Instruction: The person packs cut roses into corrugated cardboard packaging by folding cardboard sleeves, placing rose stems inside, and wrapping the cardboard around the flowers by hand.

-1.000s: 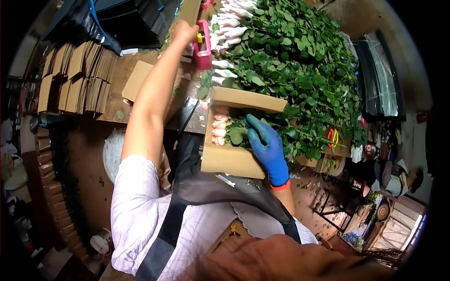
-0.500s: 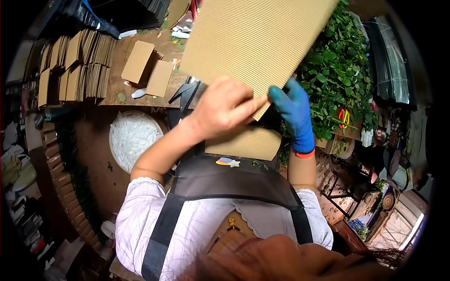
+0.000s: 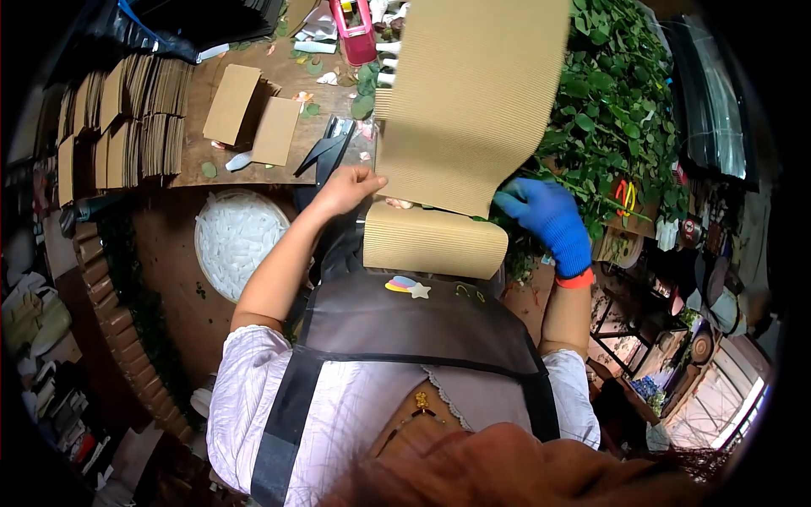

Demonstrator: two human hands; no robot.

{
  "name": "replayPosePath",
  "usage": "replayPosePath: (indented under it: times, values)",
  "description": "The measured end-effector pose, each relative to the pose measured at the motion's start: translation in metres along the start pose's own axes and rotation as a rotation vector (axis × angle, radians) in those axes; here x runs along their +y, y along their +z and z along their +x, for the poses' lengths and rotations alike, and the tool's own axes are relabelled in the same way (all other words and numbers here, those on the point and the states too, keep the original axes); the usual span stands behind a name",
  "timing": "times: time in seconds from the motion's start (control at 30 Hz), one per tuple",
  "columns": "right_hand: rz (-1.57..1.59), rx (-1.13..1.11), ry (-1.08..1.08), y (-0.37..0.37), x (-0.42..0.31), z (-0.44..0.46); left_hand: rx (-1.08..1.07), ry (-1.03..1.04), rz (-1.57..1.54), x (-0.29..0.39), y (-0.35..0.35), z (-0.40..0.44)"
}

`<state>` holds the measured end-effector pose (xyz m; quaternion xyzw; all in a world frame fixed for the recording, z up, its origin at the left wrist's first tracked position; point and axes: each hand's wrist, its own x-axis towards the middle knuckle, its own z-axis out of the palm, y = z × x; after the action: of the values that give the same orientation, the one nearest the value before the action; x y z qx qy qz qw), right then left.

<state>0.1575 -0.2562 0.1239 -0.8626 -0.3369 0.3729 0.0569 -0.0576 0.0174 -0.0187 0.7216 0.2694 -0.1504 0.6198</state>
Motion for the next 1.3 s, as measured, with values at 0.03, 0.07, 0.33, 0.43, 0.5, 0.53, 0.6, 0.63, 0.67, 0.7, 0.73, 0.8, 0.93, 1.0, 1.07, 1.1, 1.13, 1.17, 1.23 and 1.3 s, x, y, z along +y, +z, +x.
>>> replayPosePath:
  times: [0.03, 0.07, 0.33, 0.43, 0.5, 0.53, 0.6, 0.63, 0.67, 0.7, 0.73, 0.8, 0.93, 1.0, 1.07, 1.1, 1.13, 1.17, 1.23, 1.3]
  values:
    - [0.094, -0.024, -0.137, 0.002, -0.007, 0.007, -0.061, -0.012, 0.011, -0.016, -0.003, 0.008]
    - [0.188, -0.047, -0.275, 0.003, -0.014, 0.014, -0.115, -0.038, 0.019, -0.016, -0.004, 0.007]
    - [-0.026, -0.105, -0.561, 0.074, -0.015, 0.067, 0.106, 0.67, 0.854, 0.071, -0.001, -0.017]
    - [-0.077, -0.12, -0.544, 0.073, -0.015, 0.069, 0.033, 0.988, 1.049, 0.076, 0.011, 0.006]
    - [-0.066, -0.102, -0.55, 0.074, -0.013, 0.066, 0.229, 1.205, 1.227, 0.053, 0.023, 0.034]
    - [-0.076, -0.121, -0.554, 0.071, -0.012, 0.064, 0.06, 0.891, 1.089, 0.031, 0.033, 0.037]
    - [-0.092, -0.16, -0.567, 0.056, -0.02, 0.059, 0.121, 0.949, 1.044, 0.033, 0.031, 0.037]
    - [-0.158, -0.249, -0.52, 0.04, -0.027, 0.053, 0.125, 0.964, 1.027, 0.034, 0.03, 0.037]
    - [-0.049, -0.034, -0.634, 0.025, -0.04, 0.047, 0.131, 0.975, 1.006, 0.034, 0.03, 0.036]
    - [0.062, 0.181, -0.746, 0.012, -0.053, 0.043, 0.141, 0.981, 0.986, 0.035, 0.031, 0.035]
    - [0.179, 0.397, -0.849, -0.001, -0.067, 0.039, 0.123, 0.965, 0.987, 0.032, 0.032, 0.035]
    - [-0.269, 0.802, -0.842, -0.034, -0.106, 0.035, 0.092, 0.946, 0.995, 0.031, 0.031, 0.037]
    - [-0.363, 0.401, -0.4, 0.013, -0.098, 0.11, 0.073, 0.941, 0.956, 0.025, 0.032, 0.041]
    - [-0.399, 0.278, -0.387, -0.001, -0.102, 0.12, 0.163, 1.034, 0.924, 0.025, 0.029, 0.044]
    - [-0.395, 0.209, -0.438, -0.005, -0.1, 0.122, 0.234, 1.11, 0.902, 0.02, 0.033, 0.044]
    - [-0.397, 0.243, -0.475, -0.01, -0.115, 0.112, 0.157, 1.002, 0.896, 0.021, 0.033, 0.04]
    - [-0.397, 0.279, -0.508, -0.016, -0.133, 0.1, -0.011, 0.84, 0.931, 0.023, 0.031, 0.038]
    - [-0.412, 0.388, -0.649, -0.014, -0.155, 0.099, 0.016, 0.899, 0.921, 0.014, 0.033, 0.044]
    - [-0.422, 0.532, -0.947, 0.007, -0.196, 0.109, 0.04, 0.97, 0.789, 0.003, 0.046, 0.059]
    - [-0.43, 0.335, -1.053, 0.047, -0.231, 0.14, -0.133, 0.829, 0.375, -0.007, 0.056, 0.067]
